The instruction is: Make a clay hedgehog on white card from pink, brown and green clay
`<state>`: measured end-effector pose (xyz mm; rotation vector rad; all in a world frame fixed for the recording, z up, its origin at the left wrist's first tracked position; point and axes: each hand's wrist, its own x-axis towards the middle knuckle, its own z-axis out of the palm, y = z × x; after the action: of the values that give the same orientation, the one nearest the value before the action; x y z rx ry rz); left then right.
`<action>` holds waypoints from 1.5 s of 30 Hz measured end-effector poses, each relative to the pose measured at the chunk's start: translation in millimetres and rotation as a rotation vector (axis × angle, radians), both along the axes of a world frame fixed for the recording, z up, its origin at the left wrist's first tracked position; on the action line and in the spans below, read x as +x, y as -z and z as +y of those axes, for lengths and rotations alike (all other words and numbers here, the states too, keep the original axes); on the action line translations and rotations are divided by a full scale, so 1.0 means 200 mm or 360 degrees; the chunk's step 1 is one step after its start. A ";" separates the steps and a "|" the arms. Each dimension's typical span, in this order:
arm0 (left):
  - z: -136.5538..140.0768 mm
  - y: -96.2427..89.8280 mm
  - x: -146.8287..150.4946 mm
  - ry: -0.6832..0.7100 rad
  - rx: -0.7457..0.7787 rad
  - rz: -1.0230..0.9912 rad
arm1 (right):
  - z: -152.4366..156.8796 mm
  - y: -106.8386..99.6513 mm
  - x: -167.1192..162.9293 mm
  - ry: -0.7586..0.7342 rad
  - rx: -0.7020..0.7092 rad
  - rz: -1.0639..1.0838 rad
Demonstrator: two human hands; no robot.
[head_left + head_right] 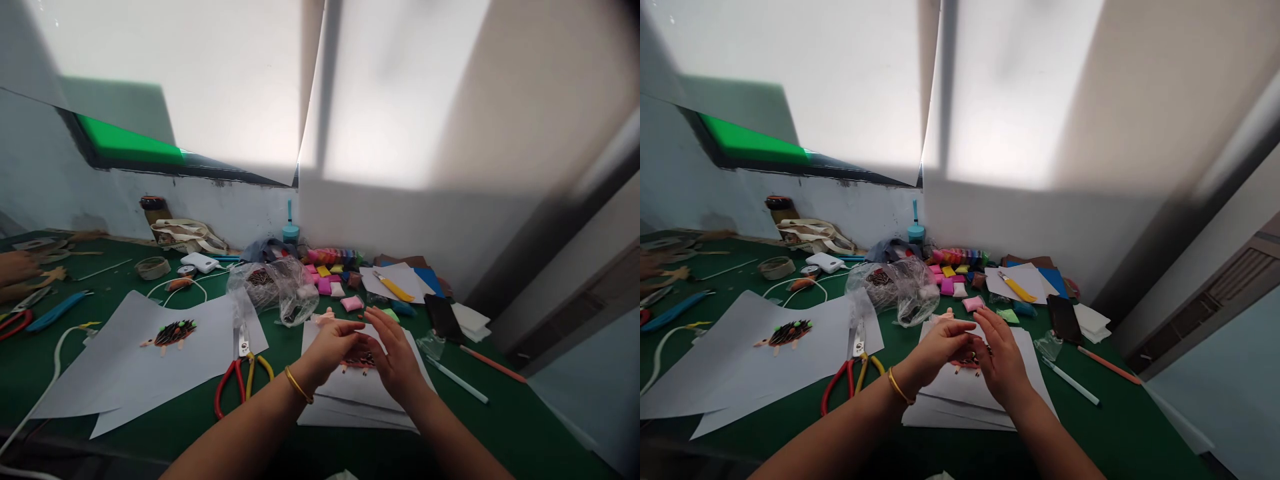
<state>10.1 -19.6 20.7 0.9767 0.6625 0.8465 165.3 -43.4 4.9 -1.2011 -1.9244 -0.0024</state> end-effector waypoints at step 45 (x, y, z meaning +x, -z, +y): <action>-0.18 -0.03 0.04 0.0095 -0.0856 -0.1143 | -0.06 -0.04 0.02 -0.0091 0.0003 0.0024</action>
<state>18.4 -55.5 26.5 0.1698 0.2087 0.8326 169.3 -55.0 13.0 -1.1414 -1.9445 0.0351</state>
